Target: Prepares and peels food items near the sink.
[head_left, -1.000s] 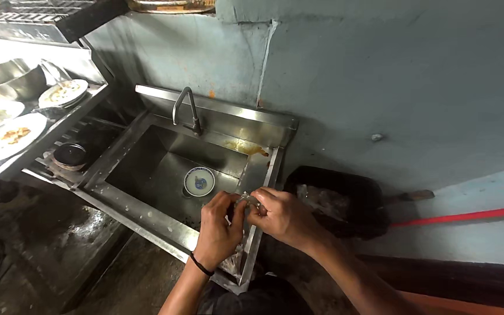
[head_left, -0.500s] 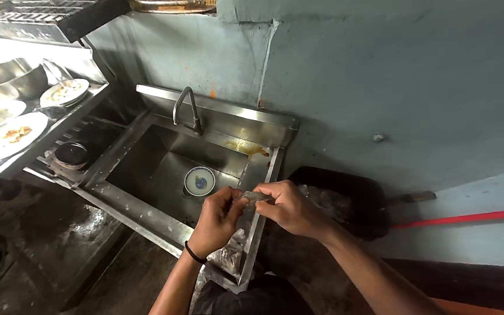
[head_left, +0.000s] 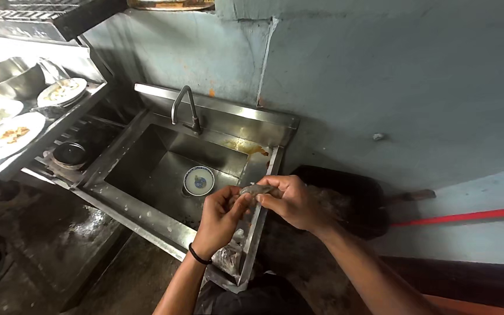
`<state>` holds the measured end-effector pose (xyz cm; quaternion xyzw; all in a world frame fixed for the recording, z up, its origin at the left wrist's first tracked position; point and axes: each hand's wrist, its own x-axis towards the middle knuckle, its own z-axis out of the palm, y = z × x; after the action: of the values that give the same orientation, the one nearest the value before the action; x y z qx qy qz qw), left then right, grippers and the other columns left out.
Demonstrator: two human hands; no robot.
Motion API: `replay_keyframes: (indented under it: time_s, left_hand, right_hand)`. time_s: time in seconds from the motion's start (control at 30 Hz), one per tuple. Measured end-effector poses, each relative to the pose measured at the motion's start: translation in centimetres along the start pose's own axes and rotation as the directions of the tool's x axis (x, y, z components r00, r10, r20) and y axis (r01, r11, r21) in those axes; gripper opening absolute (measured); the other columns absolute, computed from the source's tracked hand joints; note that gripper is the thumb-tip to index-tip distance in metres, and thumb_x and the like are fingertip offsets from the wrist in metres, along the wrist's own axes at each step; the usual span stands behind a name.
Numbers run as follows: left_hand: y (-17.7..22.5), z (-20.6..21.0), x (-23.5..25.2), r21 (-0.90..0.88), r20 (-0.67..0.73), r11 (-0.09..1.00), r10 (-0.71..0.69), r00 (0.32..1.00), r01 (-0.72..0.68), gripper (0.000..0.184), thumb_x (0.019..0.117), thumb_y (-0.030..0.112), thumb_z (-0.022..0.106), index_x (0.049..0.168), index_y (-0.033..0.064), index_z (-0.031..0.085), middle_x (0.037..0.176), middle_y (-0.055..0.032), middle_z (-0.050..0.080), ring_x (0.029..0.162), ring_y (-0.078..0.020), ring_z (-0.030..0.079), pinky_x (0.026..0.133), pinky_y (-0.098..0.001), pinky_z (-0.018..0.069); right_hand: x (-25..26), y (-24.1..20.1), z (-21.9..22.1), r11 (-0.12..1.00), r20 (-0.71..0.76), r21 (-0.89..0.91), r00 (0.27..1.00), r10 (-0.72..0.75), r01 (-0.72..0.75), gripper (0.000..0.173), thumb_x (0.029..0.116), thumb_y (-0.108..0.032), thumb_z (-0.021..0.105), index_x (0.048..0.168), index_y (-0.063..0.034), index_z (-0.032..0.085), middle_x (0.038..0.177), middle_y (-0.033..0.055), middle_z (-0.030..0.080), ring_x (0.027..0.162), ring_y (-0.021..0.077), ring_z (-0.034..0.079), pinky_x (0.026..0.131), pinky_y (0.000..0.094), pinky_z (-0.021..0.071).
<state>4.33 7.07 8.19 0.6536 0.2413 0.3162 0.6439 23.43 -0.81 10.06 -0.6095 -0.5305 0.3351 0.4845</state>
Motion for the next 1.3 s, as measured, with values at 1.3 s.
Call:
replay_keyframes:
  time_s: [1.3]
  left_hand:
    - [0.2,-0.2,0.5,-0.042,0.027,0.999,-0.005,1.000,0.006,0.024,0.1048,0.021,0.057,0.093,0.0032,0.068,0.072,-0.0069,0.062,0.060,-0.0129,0.059,0.057,-0.0260,0.0517]
  right_hand:
    - [0.6,-0.6,0.8,0.871,-0.103,-0.465,0.967,-0.233,0.160,0.017,0.0881,-0.031,0.061,0.074,-0.0213,0.059,0.072,-0.0100,0.051,0.054,0.0013,0.044,0.045,0.0218,0.0379]
